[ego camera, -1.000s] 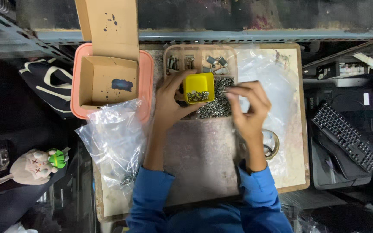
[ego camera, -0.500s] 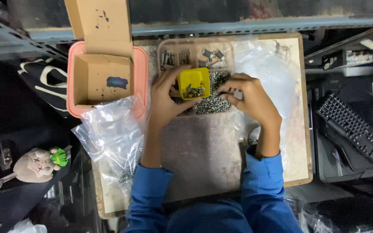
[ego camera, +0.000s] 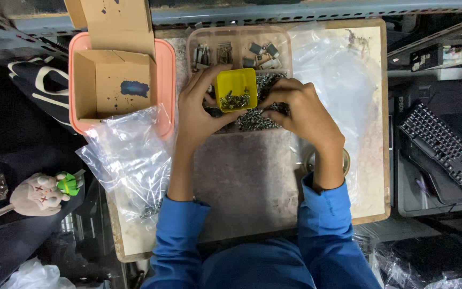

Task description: The person sorts small metal screws from a clear plastic container into a small yellow container using their hands. They then pour the sorted screws from the yellow container into a clear plastic bag and place the bag on the table.

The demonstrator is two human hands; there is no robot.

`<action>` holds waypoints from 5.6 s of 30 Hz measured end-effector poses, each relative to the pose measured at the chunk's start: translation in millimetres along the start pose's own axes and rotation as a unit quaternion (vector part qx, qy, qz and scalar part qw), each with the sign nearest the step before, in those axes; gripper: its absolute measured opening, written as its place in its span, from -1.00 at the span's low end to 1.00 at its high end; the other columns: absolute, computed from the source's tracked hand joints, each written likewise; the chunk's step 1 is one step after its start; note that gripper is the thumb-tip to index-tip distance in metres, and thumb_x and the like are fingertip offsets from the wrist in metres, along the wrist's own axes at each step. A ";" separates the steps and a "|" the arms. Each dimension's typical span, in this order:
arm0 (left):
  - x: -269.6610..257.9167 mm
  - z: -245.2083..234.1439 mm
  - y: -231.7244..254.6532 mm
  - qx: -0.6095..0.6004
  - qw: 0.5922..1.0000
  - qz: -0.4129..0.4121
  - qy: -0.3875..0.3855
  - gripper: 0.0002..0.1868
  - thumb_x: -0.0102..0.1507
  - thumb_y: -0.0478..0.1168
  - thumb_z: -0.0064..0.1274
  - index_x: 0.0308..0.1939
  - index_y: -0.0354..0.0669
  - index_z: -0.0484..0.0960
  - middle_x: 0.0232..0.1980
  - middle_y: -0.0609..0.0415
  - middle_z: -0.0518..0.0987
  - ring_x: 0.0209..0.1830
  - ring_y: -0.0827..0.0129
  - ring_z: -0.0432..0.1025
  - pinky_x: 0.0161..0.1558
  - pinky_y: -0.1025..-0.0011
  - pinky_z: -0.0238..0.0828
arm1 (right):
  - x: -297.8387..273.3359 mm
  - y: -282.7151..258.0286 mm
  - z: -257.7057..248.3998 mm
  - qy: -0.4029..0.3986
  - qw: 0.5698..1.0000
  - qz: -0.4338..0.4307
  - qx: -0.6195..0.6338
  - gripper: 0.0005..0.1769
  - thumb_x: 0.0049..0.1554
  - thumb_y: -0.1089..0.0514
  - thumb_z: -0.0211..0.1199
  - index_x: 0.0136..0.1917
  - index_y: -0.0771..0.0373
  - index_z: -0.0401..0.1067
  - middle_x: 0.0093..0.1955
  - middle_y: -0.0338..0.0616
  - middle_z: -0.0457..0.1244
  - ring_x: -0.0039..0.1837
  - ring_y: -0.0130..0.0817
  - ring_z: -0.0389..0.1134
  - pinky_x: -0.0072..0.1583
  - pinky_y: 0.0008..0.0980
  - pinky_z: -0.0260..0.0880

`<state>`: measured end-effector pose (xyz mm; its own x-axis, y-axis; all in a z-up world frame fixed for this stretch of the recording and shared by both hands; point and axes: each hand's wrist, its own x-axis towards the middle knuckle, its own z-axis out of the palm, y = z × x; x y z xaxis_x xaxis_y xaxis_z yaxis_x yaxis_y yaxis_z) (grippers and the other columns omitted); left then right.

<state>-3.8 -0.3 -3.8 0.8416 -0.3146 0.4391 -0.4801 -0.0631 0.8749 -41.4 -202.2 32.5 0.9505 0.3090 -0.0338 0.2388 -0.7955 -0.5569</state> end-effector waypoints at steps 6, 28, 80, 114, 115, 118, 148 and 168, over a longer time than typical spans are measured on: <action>0.1 1.0 -1.3 0.009 1.000 0.005 0.004 -0.33 -0.03 -0.08 0.32 0.09 -0.03 0.37 -0.06 -0.06 0.44 -0.09 0.05 0.38 0.06 0.06 0.18 | 0.2 3.7 0.2 -0.006 1.000 0.002 -0.010 -0.93 -0.08 0.25 0.24 -0.27 0.13 0.40 -0.27 -0.21 0.21 -0.09 -0.15 0.26 -0.07 -0.23 0.22; -1.9 0.4 -9.1 0.044 0.999 0.008 -0.006 -0.32 -0.02 0.00 0.28 0.10 -0.03 0.37 -0.05 -0.01 0.44 -0.41 0.23 0.42 0.04 0.04 0.19 | 2.0 5.1 -2.3 0.056 0.998 0.012 0.031 -0.94 0.05 0.32 0.12 -0.21 0.24 0.40 -0.31 -0.08 0.19 -0.20 -0.07 0.26 -0.09 -0.30 0.25; -2.3 -2.1 6.0 0.062 0.998 -0.006 -0.007 -0.30 -0.12 -0.08 0.33 0.08 0.03 0.40 -0.13 -0.03 0.50 -0.30 0.07 0.45 -0.08 0.10 0.30 | -3.7 17.8 -5.6 0.115 0.992 -0.016 0.047 -0.87 -0.10 0.31 0.21 -0.24 0.14 0.40 -0.34 -0.22 0.21 -0.19 -0.22 0.25 -0.09 -0.37 0.24; 0.1 -1.4 6.4 0.039 0.999 -0.005 -0.024 -0.31 -0.08 -0.09 0.32 0.08 -0.07 0.39 -0.10 -0.14 0.46 -0.12 -0.02 0.39 -0.01 0.05 0.23 | 4.0 17.3 6.7 0.077 0.996 -0.036 -0.007 -0.98 -0.01 0.21 0.20 -0.25 0.15 0.43 -0.30 -0.19 0.20 -0.24 -0.14 0.26 -0.09 -0.23 0.19; -0.5 -0.7 6.1 0.040 0.999 -0.001 -0.027 -0.31 -0.08 -0.09 0.32 0.08 -0.07 0.39 -0.10 -0.14 0.46 -0.12 -0.02 0.39 -0.01 0.05 0.23 | 1.9 17.7 6.4 0.082 0.996 -0.035 -0.008 -0.98 -0.01 0.21 0.20 -0.25 0.15 0.43 -0.30 -0.19 0.20 -0.24 -0.14 0.26 -0.09 -0.23 0.19; -0.6 1.4 5.9 0.056 0.998 0.005 -0.012 -0.29 -0.07 -0.03 0.31 0.08 -0.09 0.37 -0.11 -0.11 0.46 -0.13 0.02 0.39 -0.01 0.05 0.24 | -0.2 13.1 -1.6 0.116 0.992 -0.044 -0.001 -0.97 0.01 0.21 0.18 -0.22 0.14 0.43 -0.31 -0.23 0.19 -0.21 -0.17 0.26 -0.10 -0.29 0.18; -2.8 2.7 3.6 0.065 0.997 -0.027 -0.009 -0.26 -0.15 -0.05 0.34 0.06 -0.10 0.42 -0.08 -0.16 0.46 -0.09 -0.05 0.38 -0.02 0.02 0.25 | -3.5 -5.3 -12.3 0.046 0.996 -0.009 0.075 -0.89 -0.14 0.27 0.25 -0.27 0.26 0.43 -0.25 -0.01 0.31 -0.05 0.00 0.29 -0.03 -0.18 0.29; -1.4 -0.9 10.8 0.061 0.998 -0.002 -0.020 -0.27 -0.12 -0.06 0.34 0.08 -0.06 0.40 -0.21 -0.13 0.48 -0.19 -0.01 0.41 0.00 0.03 0.24 | -2.4 1.4 1.1 0.006 0.999 -0.016 -0.033 -0.95 -0.02 0.22 0.17 -0.22 0.16 0.40 -0.24 -0.19 0.22 -0.13 -0.11 0.29 -0.07 -0.22 0.27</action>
